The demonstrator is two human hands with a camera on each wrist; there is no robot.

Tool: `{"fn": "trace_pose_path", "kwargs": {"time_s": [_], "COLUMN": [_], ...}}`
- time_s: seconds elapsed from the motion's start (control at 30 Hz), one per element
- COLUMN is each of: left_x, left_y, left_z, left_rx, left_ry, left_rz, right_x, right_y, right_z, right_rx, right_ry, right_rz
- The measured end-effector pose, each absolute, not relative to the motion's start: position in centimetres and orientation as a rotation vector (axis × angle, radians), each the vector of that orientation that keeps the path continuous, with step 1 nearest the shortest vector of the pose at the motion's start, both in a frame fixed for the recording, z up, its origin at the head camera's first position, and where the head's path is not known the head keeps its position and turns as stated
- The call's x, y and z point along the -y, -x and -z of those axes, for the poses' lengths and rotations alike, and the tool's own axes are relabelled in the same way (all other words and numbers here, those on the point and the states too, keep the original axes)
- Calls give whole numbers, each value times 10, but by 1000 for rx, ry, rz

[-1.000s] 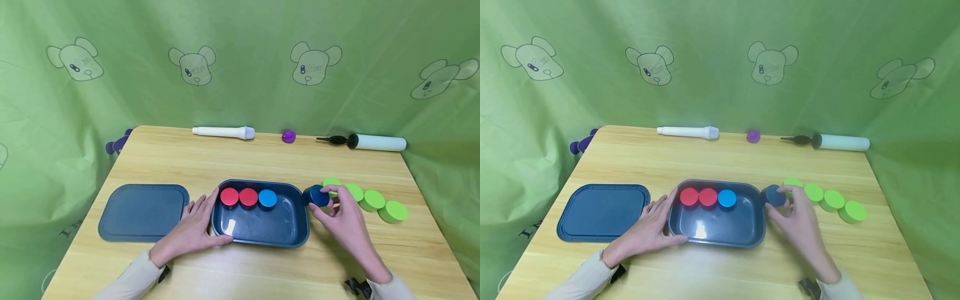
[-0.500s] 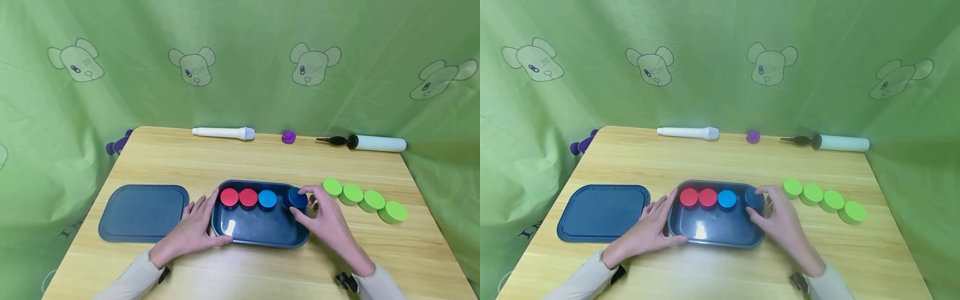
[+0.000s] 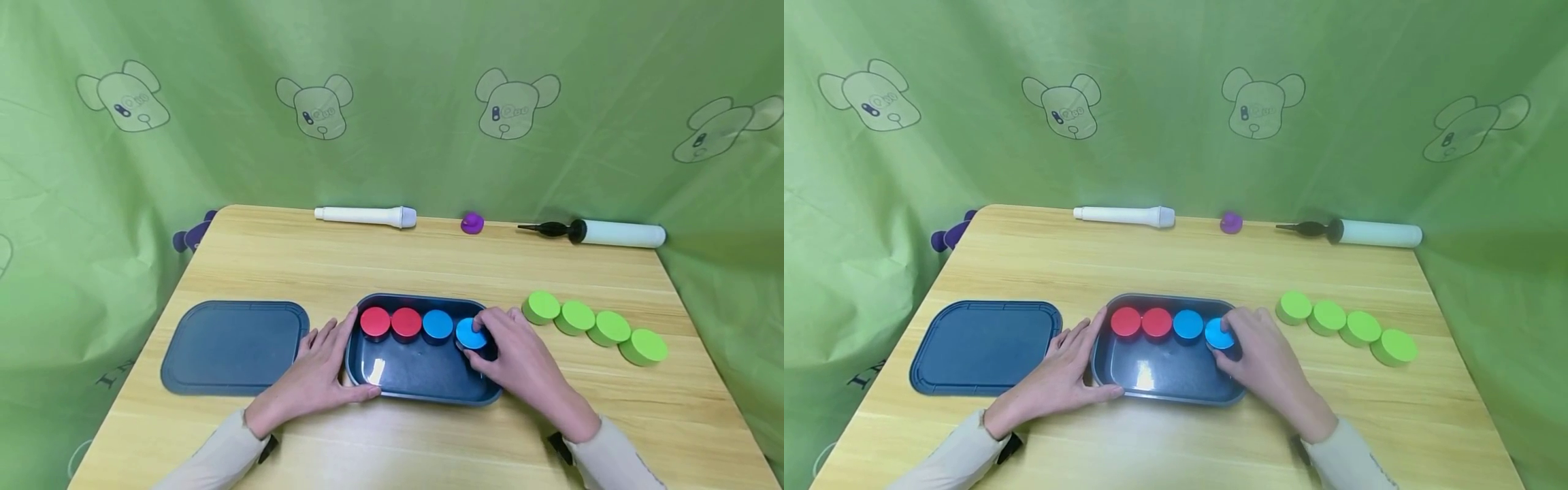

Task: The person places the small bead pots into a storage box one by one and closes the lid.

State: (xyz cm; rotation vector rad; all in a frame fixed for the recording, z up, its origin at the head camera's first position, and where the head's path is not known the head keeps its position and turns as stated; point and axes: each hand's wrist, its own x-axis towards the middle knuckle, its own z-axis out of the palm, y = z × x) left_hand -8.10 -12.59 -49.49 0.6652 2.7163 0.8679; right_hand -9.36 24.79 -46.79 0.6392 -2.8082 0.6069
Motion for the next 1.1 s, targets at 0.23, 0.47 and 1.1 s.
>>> {"fn": "trace_pose_path", "kwargs": {"time_s": [0.23, 0.47, 1.1], "left_x": [126, 126, 124], "left_y": [81, 81, 81], "left_z": [495, 496, 496], "left_rx": [-2720, -2722, -2722], "left_ry": [-672, -674, -667], "left_rz": [-867, -860, -838], "right_x": [-242, -240, -244], "right_y": [91, 88, 90], "right_z": [463, 465, 470], "right_rx": [2879, 2868, 2700], "right_ry": [-607, -574, -578], "right_rz": [-502, -535, -564]}}
